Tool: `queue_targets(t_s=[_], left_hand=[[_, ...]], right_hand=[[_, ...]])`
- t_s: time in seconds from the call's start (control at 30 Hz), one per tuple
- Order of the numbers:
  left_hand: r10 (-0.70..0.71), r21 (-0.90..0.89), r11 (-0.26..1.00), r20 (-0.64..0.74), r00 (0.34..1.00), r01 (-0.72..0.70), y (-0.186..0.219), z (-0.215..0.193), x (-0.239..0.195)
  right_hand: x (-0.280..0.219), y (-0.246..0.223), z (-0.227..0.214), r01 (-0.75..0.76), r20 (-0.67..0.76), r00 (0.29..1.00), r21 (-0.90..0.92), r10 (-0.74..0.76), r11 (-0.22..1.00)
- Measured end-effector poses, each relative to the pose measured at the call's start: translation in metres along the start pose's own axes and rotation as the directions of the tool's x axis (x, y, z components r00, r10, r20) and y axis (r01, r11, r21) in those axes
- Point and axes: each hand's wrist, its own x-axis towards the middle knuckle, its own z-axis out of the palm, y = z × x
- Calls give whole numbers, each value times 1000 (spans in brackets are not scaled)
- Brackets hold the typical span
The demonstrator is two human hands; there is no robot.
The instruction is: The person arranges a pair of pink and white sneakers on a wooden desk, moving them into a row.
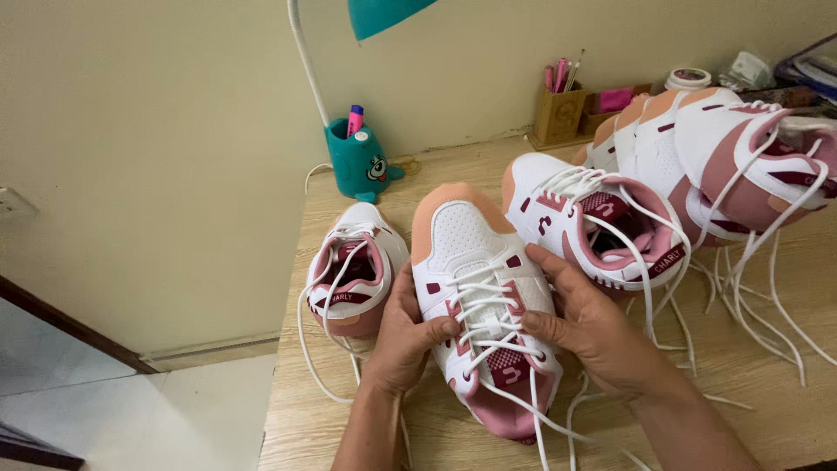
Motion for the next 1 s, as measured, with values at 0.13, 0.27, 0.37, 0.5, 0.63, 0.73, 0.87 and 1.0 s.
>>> queue_targets(t_s=[0.13,0.27,0.37,0.5,0.63,0.73,0.87,1.0], left_hand=[[31,-24,999,16,999,-31,-4,-1,1],[-10,-29,1000,-18,1000,9,2,4,0],[-4,-35,999,-20,1000,4,1,5,0],[27,-39,999,-13,1000,-28,-3,4,1],[22,-35,999,-37,999,-24,-3,6,1],[-10,-60,998,-104,994,4,-2,10,1],[83,68,995,-118,989,-75,14,28,-2],[57,266,963,-323,945,33,75,69,-5]], right_hand=[[1,6,-3,42,12,999,-19,-42,999],[-8,-3,0,-21,-16,1000,-73,20,997],[-15,-9,0,-18,72,997,-107,26,994],[-19,6,-12,14,136,991,-19,-12,1000],[-20,4,-10,10,153,988,20,-13,1000],[-20,1,-4,-80,-18,997,19,81,997],[-21,-11,1,-112,-68,990,147,123,983],[-19,-49,29,-75,19,997,114,74,991]])
